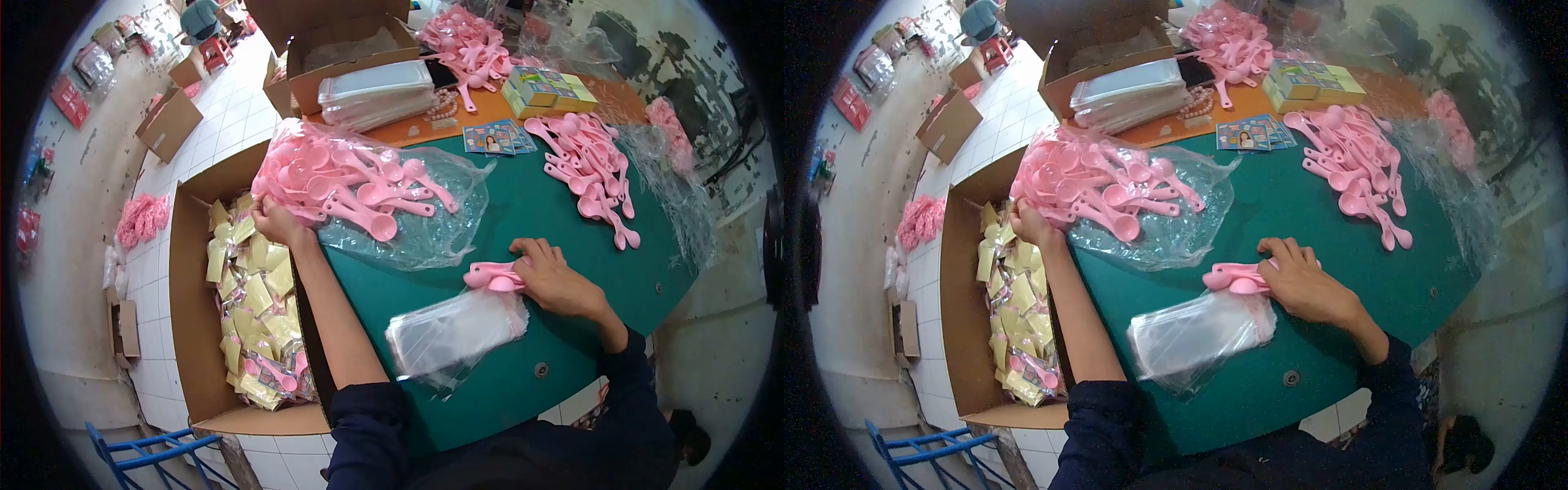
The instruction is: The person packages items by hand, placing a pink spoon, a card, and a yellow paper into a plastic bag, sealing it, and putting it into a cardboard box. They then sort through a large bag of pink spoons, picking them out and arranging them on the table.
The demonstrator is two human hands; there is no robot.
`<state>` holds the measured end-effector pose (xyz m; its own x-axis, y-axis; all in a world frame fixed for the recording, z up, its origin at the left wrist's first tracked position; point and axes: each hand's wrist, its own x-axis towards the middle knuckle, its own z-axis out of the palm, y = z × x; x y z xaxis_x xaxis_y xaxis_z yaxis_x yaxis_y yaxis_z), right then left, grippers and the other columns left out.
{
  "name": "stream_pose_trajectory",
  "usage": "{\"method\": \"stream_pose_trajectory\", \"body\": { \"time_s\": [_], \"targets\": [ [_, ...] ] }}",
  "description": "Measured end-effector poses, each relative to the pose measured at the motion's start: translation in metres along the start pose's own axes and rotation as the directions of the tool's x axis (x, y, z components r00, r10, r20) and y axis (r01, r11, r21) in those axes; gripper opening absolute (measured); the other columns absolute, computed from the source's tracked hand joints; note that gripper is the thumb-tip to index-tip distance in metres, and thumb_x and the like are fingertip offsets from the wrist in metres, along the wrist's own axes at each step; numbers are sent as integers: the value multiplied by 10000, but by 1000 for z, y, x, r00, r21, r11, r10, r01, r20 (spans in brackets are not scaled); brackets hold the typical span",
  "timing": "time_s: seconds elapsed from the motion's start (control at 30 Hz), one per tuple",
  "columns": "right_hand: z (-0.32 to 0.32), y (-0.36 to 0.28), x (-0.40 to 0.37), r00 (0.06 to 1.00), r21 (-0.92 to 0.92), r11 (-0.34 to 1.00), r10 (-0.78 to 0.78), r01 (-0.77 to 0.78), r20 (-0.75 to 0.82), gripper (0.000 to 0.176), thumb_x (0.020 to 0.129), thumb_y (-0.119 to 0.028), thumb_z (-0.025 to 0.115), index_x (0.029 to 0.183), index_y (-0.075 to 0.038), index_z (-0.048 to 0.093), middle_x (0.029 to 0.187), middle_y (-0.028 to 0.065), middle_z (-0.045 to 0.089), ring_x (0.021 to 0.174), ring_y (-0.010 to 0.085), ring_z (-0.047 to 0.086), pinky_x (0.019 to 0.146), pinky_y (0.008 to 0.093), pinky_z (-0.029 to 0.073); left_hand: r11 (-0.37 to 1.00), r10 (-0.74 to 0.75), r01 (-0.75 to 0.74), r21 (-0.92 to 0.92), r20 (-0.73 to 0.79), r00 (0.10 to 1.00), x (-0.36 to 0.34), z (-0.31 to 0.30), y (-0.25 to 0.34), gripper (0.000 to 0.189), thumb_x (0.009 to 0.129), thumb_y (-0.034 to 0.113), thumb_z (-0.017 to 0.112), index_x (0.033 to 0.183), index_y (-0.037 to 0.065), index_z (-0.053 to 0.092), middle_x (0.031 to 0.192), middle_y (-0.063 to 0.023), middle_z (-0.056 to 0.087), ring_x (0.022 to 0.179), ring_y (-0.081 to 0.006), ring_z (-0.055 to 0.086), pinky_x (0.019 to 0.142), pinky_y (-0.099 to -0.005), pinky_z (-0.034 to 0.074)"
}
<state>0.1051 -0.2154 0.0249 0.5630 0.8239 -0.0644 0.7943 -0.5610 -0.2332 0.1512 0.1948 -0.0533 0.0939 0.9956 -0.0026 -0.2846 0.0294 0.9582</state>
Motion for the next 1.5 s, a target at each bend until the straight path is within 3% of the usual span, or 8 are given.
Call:
{"method": "stream_pose_trajectory", "body": {
  "time_s": [0.33,0.53,0.63,0.7,0.77,0.97,1.07,1.5],
  "targets": [
    [-29,80,-24,965,49,998,-28,42,-260,239,801,-191,570,971,-39,498,966,133,451,933,301,416,821,409,321,999,-26,27,-33,25,999,-6,2,9,196,805,143,520,908,-13,578,945,-121,602,812,-206,592,715,-329,488],
    [-89,218,-17,884,-68,885,451,-461,-125,329,827,-228,555,1114,-68,553,969,137,535,952,290,470,829,408,372,1000,4,-4,-29,26,1000,-3,0,2,204,810,153,510,898,-17,583,934,-122,605,795,-207,583,717,-333,480],
    [-81,162,2,654,-410,557,359,-723,-666,328,756,-142,642,1051,-39,543,1052,125,533,998,285,475,839,424,388,1000,2,-2,18,-10,1000,-7,-1,6,182,812,150,515,885,1,589,903,-111,606,784,-206,576,716,-343,475],
    [-91,114,29,700,-203,696,567,-689,-434,295,734,-117,665,994,-9,579,1006,110,586,959,275,547,837,396,427,1000,-4,4,-6,4,1000,-5,-2,11,152,817,139,515,859,18,597,889,-83,599,781,-178,571,714,-317,480],
    [-63,92,47,982,268,960,126,-84,-142,216,743,-109,656,931,-10,619,909,94,622,853,251,596,784,344,465,991,-88,92,-96,43,995,2,-3,3,140,817,127,507,846,25,600,882,-70,595,782,-162,568,713,-300,481],
    [8,18,166,867,167,885,-361,435,-345,452,820,-231,606,1233,-88,493,1277,186,436,1113,345,470,902,425,404,971,-161,173,-167,83,984,0,-4,12,192,806,150,486,879,18,605,940,-78,584,855,-184,568,791,-305,473],
    [25,19,199,838,-295,907,-398,300,-373,536,787,-329,624,1234,-79,464,1228,221,420,1111,384,431,886,476,392,961,-177,193,-198,97,979,-1,-4,12,213,806,146,478,912,10,603,988,-85,576,899,-191,566,804,-314,470],
    [2,12,141,980,32,989,-140,146,-143,299,815,-119,500,1099,-26,505,978,196,570,908,310,568,735,410,464,973,-158,162,-164,40,987,-7,0,17,169,813,162,519,844,11,591,879,-73,593,779,-165,579,708,-295,487]
  ]
}}
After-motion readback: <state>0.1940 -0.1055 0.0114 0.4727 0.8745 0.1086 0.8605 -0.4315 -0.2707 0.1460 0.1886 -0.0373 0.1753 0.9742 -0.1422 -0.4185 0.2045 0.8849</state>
